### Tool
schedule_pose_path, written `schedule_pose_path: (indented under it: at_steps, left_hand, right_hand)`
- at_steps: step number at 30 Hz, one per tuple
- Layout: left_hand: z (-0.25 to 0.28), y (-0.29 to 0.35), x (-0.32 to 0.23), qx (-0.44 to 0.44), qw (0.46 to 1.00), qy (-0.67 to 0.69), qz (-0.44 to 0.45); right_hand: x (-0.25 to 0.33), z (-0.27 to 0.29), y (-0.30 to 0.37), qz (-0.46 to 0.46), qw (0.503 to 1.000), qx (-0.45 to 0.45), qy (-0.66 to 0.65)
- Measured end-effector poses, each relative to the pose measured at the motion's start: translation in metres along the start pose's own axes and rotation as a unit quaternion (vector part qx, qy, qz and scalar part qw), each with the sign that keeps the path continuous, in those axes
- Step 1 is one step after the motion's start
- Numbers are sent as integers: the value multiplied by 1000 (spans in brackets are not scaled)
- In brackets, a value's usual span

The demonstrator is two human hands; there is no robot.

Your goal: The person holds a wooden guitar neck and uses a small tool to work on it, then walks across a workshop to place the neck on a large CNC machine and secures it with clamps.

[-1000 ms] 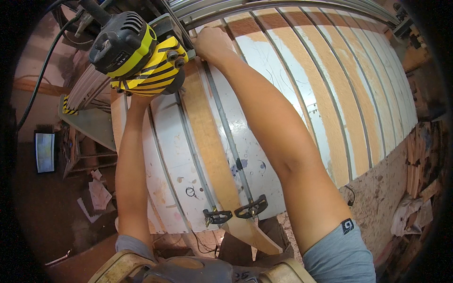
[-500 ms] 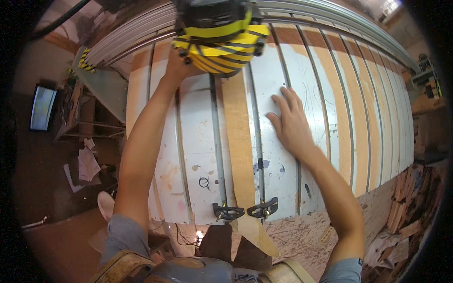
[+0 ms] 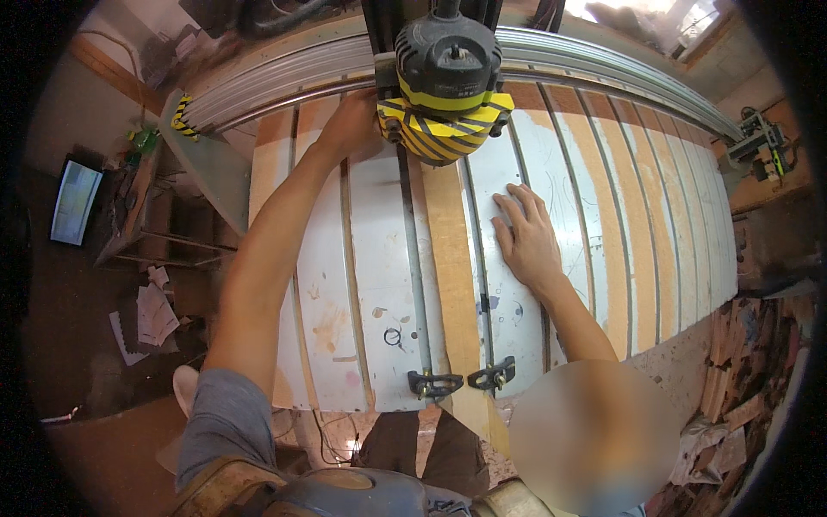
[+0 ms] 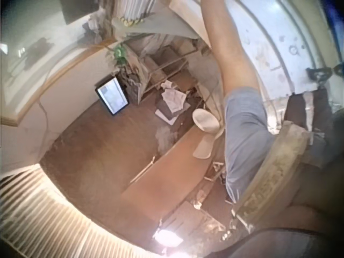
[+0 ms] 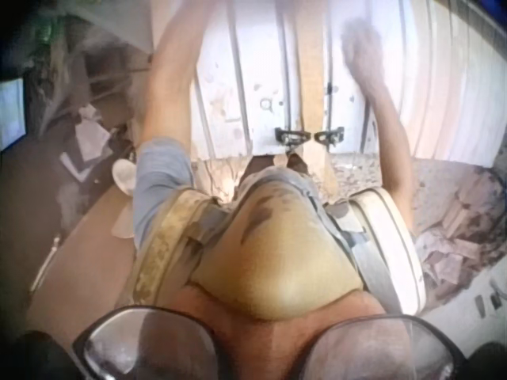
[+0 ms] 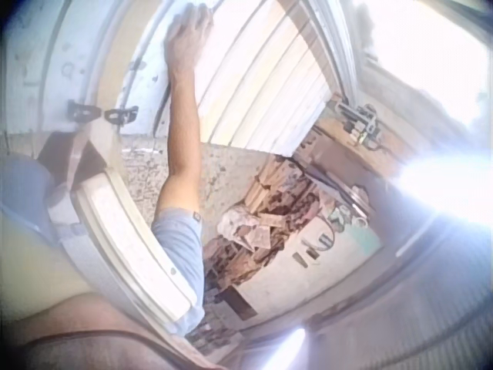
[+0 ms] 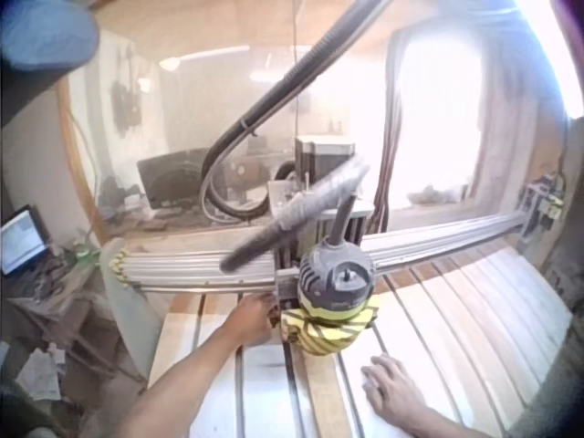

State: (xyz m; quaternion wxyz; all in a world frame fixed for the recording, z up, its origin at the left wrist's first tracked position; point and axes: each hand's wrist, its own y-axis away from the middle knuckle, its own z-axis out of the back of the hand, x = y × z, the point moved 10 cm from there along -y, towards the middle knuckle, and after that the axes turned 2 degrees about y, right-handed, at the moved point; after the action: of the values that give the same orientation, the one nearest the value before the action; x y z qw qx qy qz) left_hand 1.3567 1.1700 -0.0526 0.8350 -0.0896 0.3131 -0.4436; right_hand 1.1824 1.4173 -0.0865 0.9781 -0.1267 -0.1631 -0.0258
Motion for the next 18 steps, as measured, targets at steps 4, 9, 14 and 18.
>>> schedule_pose_path:
  at_steps: [4,9,14,18]
  left_hand:
    - [5,22,-10,-87,996,-19,-5]
    - [6,123,-49,-184,958,79,207]
    - [30,212,-158,-133,967,96,197]
    - [63,306,-215,-145,935,125,298]
  right_hand:
    - [2,8,3,18,999,-17,-22]
    - [0,10,0,41,998,-56,-12]
    - [-14,-5,13,32,996,-52,68]
    - [-11,2,18,35,988,146,26]
